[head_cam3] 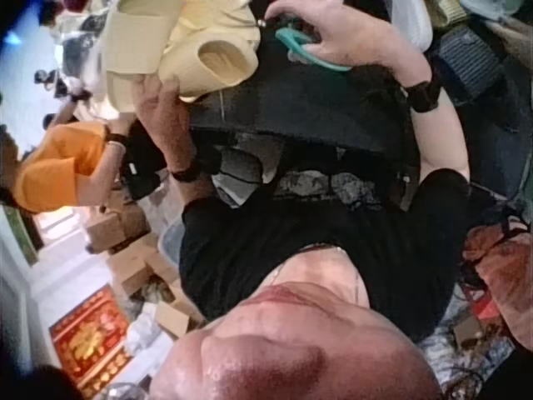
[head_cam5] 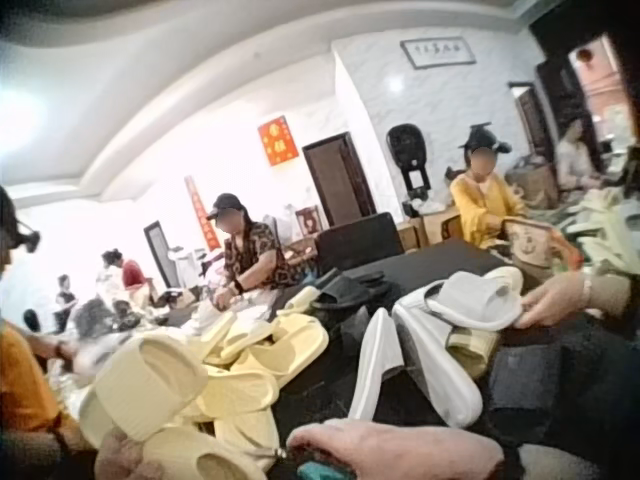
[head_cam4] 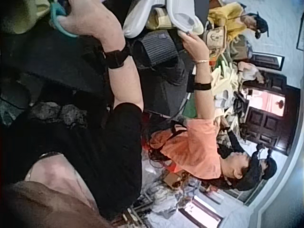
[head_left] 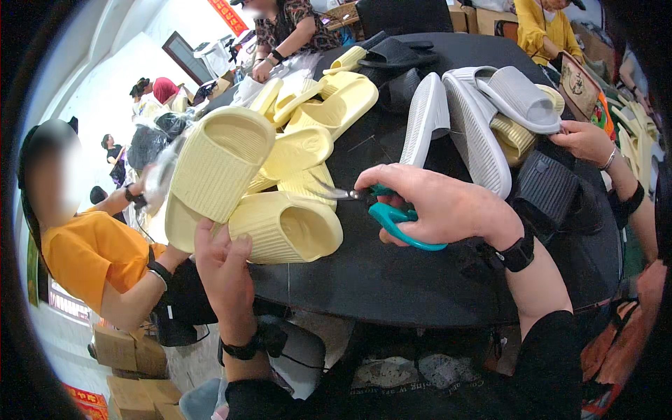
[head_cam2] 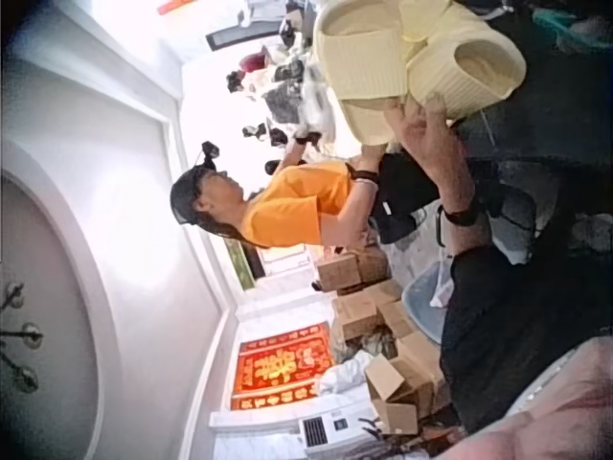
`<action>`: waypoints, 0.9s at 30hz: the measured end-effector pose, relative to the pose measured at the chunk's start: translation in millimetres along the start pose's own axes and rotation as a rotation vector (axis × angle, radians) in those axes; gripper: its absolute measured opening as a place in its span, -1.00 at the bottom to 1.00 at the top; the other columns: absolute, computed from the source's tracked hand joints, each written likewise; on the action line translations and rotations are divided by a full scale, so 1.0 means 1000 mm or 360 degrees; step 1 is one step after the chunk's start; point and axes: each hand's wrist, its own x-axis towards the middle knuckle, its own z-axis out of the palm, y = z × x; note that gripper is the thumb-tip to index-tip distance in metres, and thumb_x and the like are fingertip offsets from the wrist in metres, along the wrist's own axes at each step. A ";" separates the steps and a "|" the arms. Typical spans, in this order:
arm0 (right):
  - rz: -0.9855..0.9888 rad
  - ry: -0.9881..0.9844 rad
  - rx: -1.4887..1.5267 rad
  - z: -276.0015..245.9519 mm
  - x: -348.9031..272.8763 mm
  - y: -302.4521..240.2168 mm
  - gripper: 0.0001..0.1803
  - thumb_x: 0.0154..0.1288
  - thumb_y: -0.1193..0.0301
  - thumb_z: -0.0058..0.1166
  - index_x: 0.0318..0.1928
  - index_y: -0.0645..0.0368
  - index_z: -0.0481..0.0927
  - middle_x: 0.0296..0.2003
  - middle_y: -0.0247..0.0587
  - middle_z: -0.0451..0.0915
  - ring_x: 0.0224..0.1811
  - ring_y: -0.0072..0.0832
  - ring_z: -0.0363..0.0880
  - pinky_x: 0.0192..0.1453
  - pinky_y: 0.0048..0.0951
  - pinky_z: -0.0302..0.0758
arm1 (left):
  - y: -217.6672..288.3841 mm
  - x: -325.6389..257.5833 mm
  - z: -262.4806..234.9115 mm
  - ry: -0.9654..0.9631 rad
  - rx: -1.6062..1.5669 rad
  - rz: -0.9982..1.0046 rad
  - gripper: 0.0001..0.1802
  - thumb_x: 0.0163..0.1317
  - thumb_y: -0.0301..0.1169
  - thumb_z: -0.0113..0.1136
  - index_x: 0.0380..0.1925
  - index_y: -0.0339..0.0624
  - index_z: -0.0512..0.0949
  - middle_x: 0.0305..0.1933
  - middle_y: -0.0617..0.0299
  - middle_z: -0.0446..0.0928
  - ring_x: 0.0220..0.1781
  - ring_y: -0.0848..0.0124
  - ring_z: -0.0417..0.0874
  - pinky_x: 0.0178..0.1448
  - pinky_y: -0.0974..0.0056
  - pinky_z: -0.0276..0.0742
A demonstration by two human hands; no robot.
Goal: Trimming loose threads and excess material from manufactured sandals using scissors.
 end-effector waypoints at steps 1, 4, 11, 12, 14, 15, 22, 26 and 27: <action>-0.0160 0.0056 -0.0123 0.003 0.001 0.008 -0.37 0.07 0.40 0.28 0.16 0.18 0.32 -0.16 -0.11 0.51 -0.11 -0.33 0.57 -0.03 -0.39 0.51 | 0.002 -0.001 0.002 -0.0001 0.0000 -0.0003 -0.36 0.10 -0.69 -0.01 0.22 -0.47 0.07 0.09 -0.18 0.45 0.14 0.20 0.50 0.22 0.24 0.35; -0.0304 0.0063 -0.0230 0.006 0.001 0.017 -0.35 0.05 0.38 0.29 0.16 0.19 0.33 -0.12 -0.07 0.50 -0.07 -0.30 0.55 -0.01 -0.37 0.51 | 0.001 -0.004 0.003 -0.0034 0.0136 0.0010 -0.38 0.12 -0.68 0.00 0.21 -0.47 0.08 0.10 -0.17 0.45 0.11 0.21 0.51 0.20 0.27 0.37; -0.0090 -0.0166 -0.0248 0.002 -0.001 0.005 -0.42 0.06 0.34 0.27 0.10 0.23 0.40 -0.23 -0.11 0.51 -0.11 -0.30 0.55 0.00 -0.33 0.50 | 0.003 -0.010 0.002 -0.0085 0.0302 -0.0030 -0.35 0.14 -0.68 0.03 0.24 -0.47 0.05 0.09 -0.12 0.46 0.11 0.27 0.51 0.18 0.31 0.38; -0.0086 -0.0161 -0.0245 0.002 -0.001 0.005 -0.42 0.06 0.34 0.27 0.10 0.23 0.40 -0.23 -0.11 0.51 -0.11 -0.30 0.55 0.00 -0.33 0.50 | 0.003 -0.010 0.002 -0.0107 0.0317 -0.0062 -0.34 0.14 -0.69 0.03 0.25 -0.47 0.05 0.09 -0.12 0.46 0.11 0.28 0.50 0.18 0.30 0.37; -0.0063 -0.0168 -0.0232 0.001 -0.002 0.003 -0.44 0.06 0.33 0.27 0.09 0.22 0.42 -0.24 -0.10 0.53 -0.13 -0.31 0.56 -0.01 -0.33 0.51 | 0.002 -0.011 0.003 -0.0154 0.0331 -0.0050 -0.34 0.14 -0.68 0.04 0.25 -0.47 0.05 0.09 -0.11 0.46 0.12 0.28 0.50 0.19 0.30 0.37; -0.0062 -0.0165 -0.0229 0.001 -0.002 0.004 -0.44 0.06 0.33 0.27 0.09 0.22 0.42 -0.24 -0.10 0.53 -0.13 -0.31 0.56 -0.01 -0.33 0.51 | 0.003 -0.011 0.004 -0.0190 0.0346 -0.0034 -0.34 0.14 -0.68 0.04 0.25 -0.47 0.05 0.09 -0.10 0.47 0.12 0.28 0.50 0.19 0.30 0.37; -0.0157 -0.0094 -0.0212 0.006 -0.004 0.009 -0.54 0.08 0.34 0.16 0.01 0.25 0.49 -0.28 0.02 0.59 -0.21 -0.19 0.62 -0.07 -0.27 0.54 | 0.010 -0.016 0.013 -0.0227 0.0352 -0.0014 -0.35 0.12 -0.68 0.05 0.24 -0.46 0.08 0.12 -0.07 0.45 0.16 0.29 0.48 0.23 0.30 0.35; -0.0138 -0.0170 -0.0216 0.002 -0.004 0.004 -0.56 0.13 0.40 0.13 0.05 0.24 0.48 -0.20 -0.04 0.61 -0.19 -0.33 0.63 -0.05 -0.37 0.56 | 0.009 -0.017 0.011 -0.0162 0.0363 -0.0040 -0.36 0.11 -0.69 0.04 0.22 -0.47 0.10 0.16 -0.06 0.42 0.16 0.32 0.47 0.23 0.31 0.34; -0.0136 -0.0169 -0.0216 0.002 -0.004 0.005 -0.56 0.13 0.40 0.13 0.05 0.24 0.48 -0.20 -0.04 0.61 -0.19 -0.33 0.63 -0.05 -0.37 0.56 | 0.008 -0.016 0.011 -0.0157 0.0371 -0.0029 -0.37 0.11 -0.69 0.03 0.22 -0.47 0.11 0.17 -0.06 0.42 0.16 0.33 0.47 0.23 0.31 0.34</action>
